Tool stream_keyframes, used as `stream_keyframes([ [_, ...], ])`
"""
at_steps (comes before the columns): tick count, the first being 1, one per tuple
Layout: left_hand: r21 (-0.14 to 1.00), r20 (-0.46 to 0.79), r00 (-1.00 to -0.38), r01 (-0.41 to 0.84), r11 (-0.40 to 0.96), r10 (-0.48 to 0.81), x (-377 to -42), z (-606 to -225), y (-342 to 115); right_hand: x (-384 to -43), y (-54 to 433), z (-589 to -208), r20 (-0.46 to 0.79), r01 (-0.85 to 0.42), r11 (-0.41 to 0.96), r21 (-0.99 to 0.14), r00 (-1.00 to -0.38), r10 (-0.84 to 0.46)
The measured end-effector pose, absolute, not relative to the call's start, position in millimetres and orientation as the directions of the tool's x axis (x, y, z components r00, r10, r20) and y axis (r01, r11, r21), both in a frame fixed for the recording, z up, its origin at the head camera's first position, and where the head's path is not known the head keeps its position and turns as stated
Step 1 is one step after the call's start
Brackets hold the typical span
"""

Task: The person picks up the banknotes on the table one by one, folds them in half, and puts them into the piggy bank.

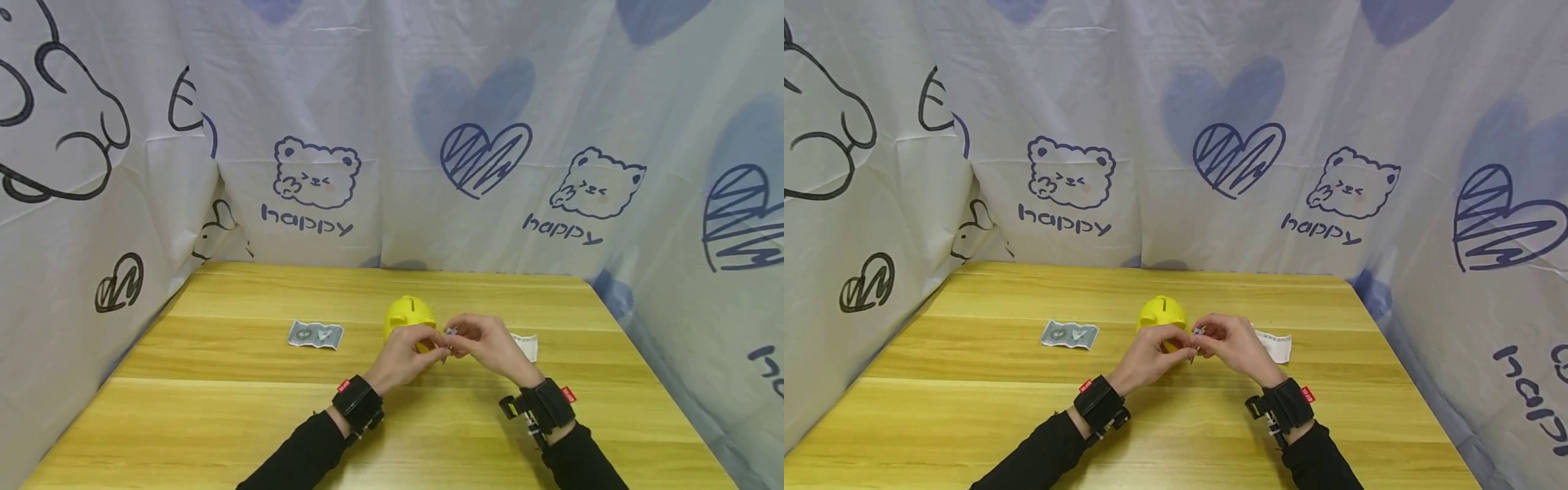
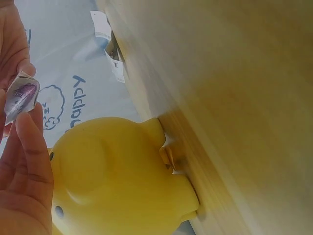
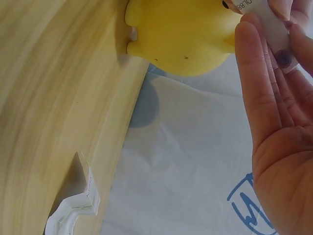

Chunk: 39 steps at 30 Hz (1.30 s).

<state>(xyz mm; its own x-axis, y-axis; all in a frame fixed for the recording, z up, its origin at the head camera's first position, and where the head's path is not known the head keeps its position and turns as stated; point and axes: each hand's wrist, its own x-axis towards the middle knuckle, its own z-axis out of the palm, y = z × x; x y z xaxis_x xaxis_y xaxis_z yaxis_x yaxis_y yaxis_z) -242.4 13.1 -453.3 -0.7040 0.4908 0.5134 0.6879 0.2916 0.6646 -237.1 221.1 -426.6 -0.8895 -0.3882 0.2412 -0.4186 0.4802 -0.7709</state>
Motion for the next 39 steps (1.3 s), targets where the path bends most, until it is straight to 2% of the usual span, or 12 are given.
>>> stream_keyframes([
  [10, 0.685, 0.470, -0.733, 0.654, 0.320, 0.492, -242.4, -454.1, 14.0, -235.8, 220.8, -424.3, 0.236, -0.394, 0.499, -0.772, -0.906, -0.351],
  [24, 0.665, 0.428, -0.706, 0.669, 0.332, 0.565, -242.3, -454.7, 14.9, -235.3, 218.9, -426.0, 0.268, -0.389, 0.520, -0.760, -0.917, -0.295],
  [30, 0.711, 0.405, -0.712, 0.640, 0.291, 0.574, -241.9, -453.9, 14.3, -235.3, 217.6, -427.9, 0.275, -0.395, 0.509, -0.765, -0.915, -0.296],
  [39, 0.721, 0.399, -0.720, 0.629, 0.291, 0.568, -242.5, -453.9, 14.1, -234.6, 217.8, -427.1, 0.247, -0.389, 0.497, -0.775, -0.912, -0.328],
])
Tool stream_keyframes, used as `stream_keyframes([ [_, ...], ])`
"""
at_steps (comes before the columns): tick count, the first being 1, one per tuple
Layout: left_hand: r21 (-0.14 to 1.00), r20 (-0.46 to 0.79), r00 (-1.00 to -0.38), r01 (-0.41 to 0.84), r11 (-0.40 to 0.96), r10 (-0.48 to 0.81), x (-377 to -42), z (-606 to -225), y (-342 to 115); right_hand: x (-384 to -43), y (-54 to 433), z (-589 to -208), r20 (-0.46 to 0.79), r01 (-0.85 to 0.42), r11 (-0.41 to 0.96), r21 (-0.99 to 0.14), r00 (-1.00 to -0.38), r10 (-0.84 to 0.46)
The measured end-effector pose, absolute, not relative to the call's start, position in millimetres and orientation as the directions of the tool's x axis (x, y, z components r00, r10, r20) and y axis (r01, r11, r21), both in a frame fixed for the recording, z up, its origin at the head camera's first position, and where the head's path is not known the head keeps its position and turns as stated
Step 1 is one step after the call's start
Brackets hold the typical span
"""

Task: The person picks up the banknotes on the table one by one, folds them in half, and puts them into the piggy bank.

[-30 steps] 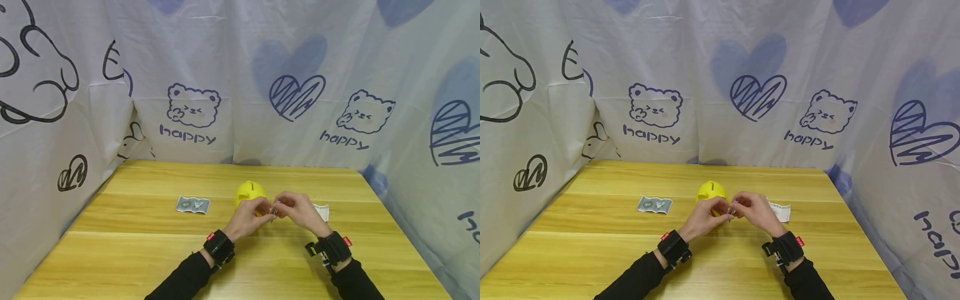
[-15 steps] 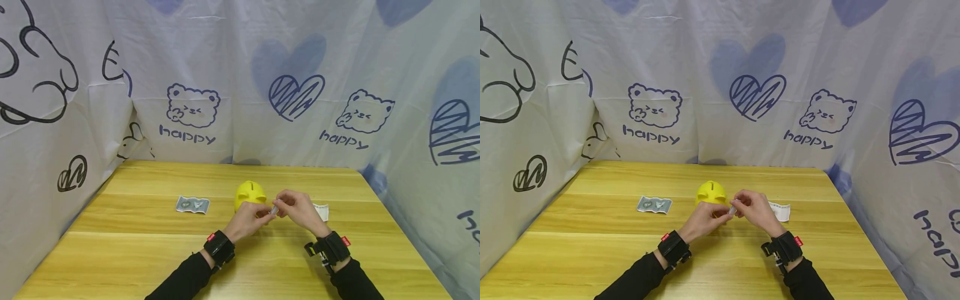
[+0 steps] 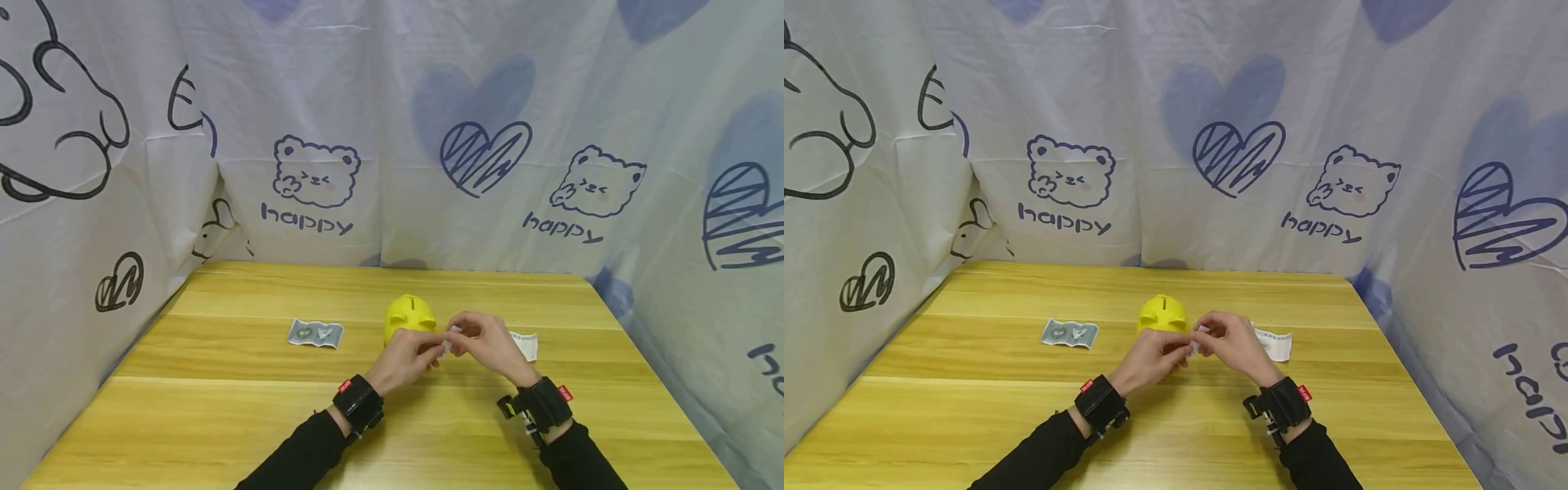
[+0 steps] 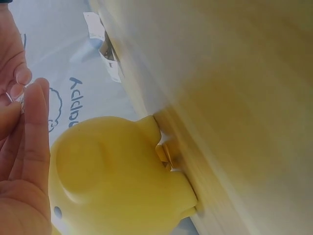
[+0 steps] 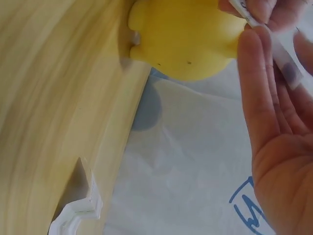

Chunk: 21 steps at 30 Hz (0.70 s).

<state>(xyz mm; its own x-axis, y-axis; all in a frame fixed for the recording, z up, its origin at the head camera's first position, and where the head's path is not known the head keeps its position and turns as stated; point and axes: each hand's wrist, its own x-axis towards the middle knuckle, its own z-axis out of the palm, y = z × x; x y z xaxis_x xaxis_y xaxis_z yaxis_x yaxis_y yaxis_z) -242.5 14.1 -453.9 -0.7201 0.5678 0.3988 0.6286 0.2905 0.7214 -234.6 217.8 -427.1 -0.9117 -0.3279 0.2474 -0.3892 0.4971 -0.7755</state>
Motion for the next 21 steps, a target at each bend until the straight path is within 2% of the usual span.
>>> stream_keyframes([
  [10, 0.759, 0.397, -0.743, 0.596, 0.263, 0.538, -242.2, -451.9, 13.4, -237.9, 220.5, -427.0, 0.211, -0.382, 0.456, -0.804, -0.900, -0.380],
  [21, 0.759, 0.391, -0.749, 0.591, 0.272, 0.535, -242.7, -453.9, 14.1, -235.0, 218.1, -426.9, 0.233, -0.359, 0.510, -0.782, -0.927, -0.295],
])
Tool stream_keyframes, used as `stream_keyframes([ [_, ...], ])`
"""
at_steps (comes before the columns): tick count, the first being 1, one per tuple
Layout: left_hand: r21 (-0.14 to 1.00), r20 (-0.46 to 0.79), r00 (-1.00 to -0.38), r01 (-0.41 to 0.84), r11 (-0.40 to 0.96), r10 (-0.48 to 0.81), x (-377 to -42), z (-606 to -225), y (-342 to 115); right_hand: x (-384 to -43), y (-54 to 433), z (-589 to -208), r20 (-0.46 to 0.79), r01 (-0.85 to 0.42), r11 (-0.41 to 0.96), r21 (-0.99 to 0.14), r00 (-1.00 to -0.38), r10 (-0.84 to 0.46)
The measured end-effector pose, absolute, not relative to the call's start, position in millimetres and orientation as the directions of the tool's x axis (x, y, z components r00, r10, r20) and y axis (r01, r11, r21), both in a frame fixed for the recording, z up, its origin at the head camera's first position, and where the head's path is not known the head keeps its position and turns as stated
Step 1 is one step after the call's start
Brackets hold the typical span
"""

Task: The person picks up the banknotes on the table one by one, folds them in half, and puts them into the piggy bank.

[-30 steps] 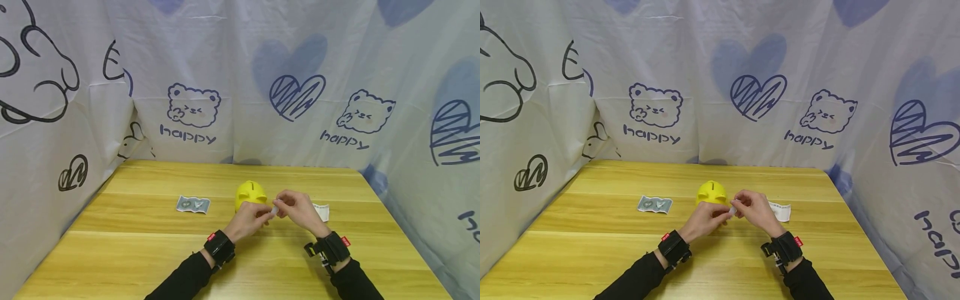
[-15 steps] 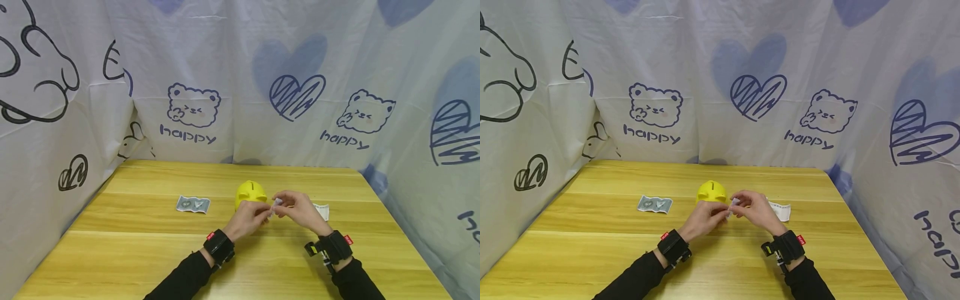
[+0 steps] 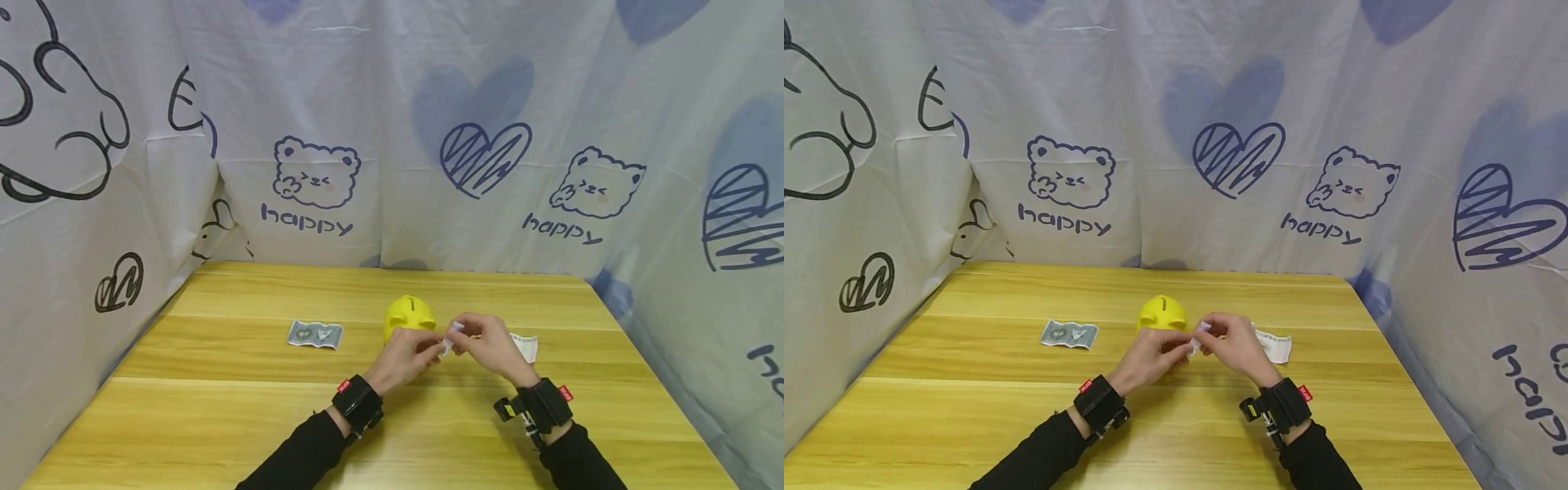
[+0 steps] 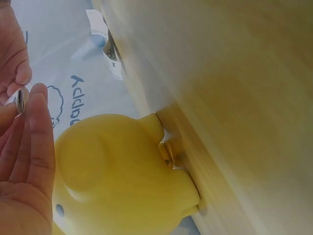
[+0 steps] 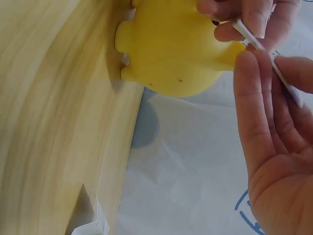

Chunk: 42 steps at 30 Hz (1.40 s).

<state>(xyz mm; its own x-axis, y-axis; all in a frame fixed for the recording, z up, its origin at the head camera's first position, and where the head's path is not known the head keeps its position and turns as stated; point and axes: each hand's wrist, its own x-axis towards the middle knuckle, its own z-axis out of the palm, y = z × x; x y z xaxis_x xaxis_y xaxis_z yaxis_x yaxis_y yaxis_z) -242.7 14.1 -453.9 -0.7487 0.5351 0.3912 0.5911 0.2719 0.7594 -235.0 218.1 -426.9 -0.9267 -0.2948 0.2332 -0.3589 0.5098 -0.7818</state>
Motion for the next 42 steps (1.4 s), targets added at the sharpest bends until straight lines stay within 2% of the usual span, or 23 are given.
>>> stream_keyframes([
  [6, 0.721, 0.442, -0.731, 0.634, 0.279, 0.520, -242.4, -453.6, 14.8, -234.2, 217.3, -426.3, 0.268, -0.343, 0.483, -0.805, -0.938, -0.220],
  [14, 0.674, 0.460, -0.709, 0.670, 0.310, 0.534, -243.1, -454.9, 13.9, -233.2, 212.2, -427.0, 0.269, -0.329, 0.423, -0.845, -0.943, -0.196],
  [25, 0.679, 0.486, -0.715, 0.671, 0.298, 0.502, -242.4, -454.6, 13.0, -234.2, 206.8, -431.9, 0.243, -0.308, 0.338, -0.889, -0.944, -0.221],
  [34, 0.704, 0.485, -0.733, 0.651, 0.285, 0.476, -244.0, -452.0, 10.6, -234.0, 209.2, -430.1, 0.205, -0.305, 0.304, -0.902, -0.925, -0.320],
  [42, 0.702, 0.494, -0.737, 0.651, 0.287, 0.462, -243.7, -453.8, 10.5, -235.3, 207.5, -431.7, 0.211, -0.315, 0.305, -0.899, -0.921, -0.327],
])
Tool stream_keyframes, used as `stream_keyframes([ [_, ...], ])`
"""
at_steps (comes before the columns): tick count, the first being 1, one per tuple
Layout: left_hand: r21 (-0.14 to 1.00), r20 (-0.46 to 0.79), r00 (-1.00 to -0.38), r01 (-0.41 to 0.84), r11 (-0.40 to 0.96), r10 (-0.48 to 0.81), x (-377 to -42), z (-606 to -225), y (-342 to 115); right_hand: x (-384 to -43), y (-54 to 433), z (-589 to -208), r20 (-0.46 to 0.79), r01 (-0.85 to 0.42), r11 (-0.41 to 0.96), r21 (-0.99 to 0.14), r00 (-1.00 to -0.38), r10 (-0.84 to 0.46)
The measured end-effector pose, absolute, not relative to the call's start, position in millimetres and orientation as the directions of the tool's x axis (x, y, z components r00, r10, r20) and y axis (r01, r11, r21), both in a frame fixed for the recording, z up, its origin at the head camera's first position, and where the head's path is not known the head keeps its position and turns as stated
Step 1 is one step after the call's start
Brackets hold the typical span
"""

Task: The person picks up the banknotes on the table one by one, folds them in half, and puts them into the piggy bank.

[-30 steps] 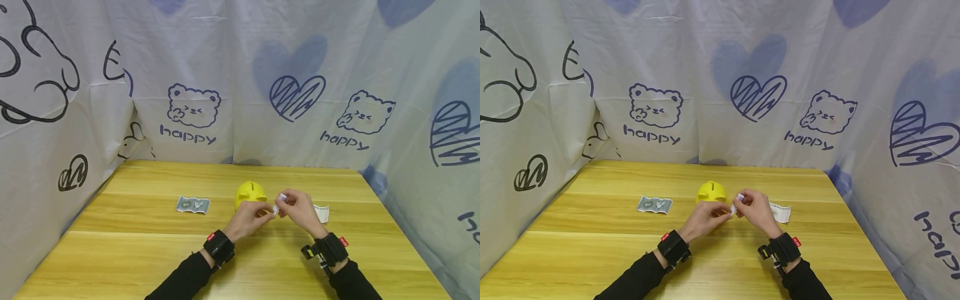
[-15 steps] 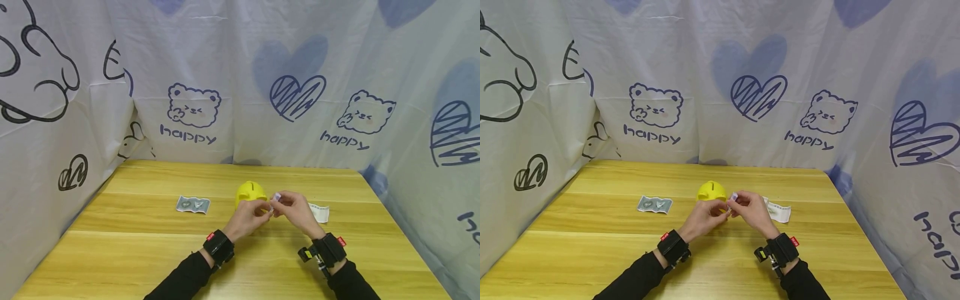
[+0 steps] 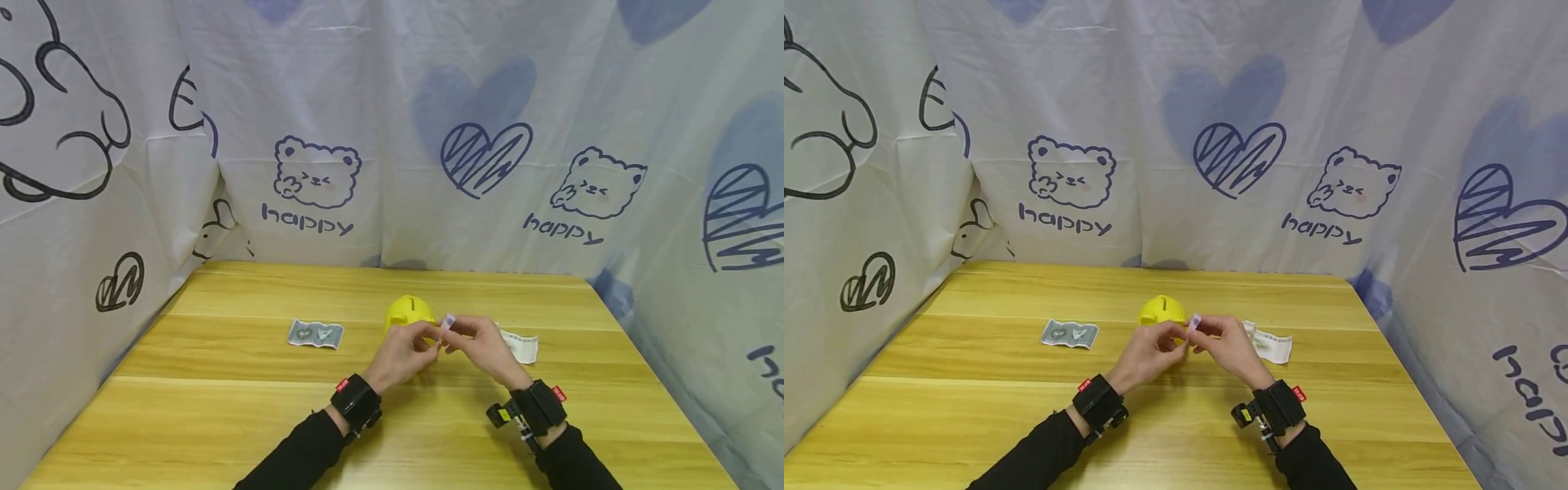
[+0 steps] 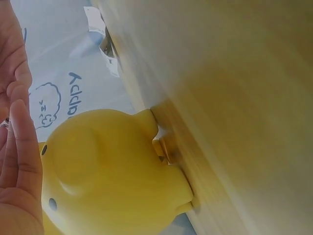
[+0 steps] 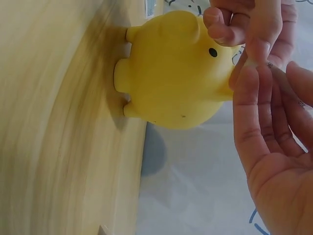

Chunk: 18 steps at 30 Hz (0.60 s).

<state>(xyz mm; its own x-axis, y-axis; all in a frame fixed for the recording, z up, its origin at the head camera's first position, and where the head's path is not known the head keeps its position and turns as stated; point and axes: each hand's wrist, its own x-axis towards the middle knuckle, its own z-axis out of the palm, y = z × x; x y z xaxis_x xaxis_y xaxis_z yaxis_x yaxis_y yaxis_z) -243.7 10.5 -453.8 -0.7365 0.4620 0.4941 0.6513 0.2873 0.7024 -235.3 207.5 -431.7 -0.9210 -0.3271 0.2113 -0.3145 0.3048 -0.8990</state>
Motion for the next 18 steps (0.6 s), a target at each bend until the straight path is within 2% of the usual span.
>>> stream_keyframes([
  [8, 0.693, 0.525, -0.723, 0.669, 0.267, 0.448, -243.1, -453.8, 9.6, -233.4, 206.3, -430.6, 0.220, -0.334, 0.311, -0.890, -0.911, -0.349],
  [18, 0.693, 0.508, -0.735, 0.659, 0.294, 0.449, -243.9, -452.3, 9.6, -233.7, 206.5, -430.5, 0.223, -0.331, 0.314, -0.890, -0.916, -0.335],
])
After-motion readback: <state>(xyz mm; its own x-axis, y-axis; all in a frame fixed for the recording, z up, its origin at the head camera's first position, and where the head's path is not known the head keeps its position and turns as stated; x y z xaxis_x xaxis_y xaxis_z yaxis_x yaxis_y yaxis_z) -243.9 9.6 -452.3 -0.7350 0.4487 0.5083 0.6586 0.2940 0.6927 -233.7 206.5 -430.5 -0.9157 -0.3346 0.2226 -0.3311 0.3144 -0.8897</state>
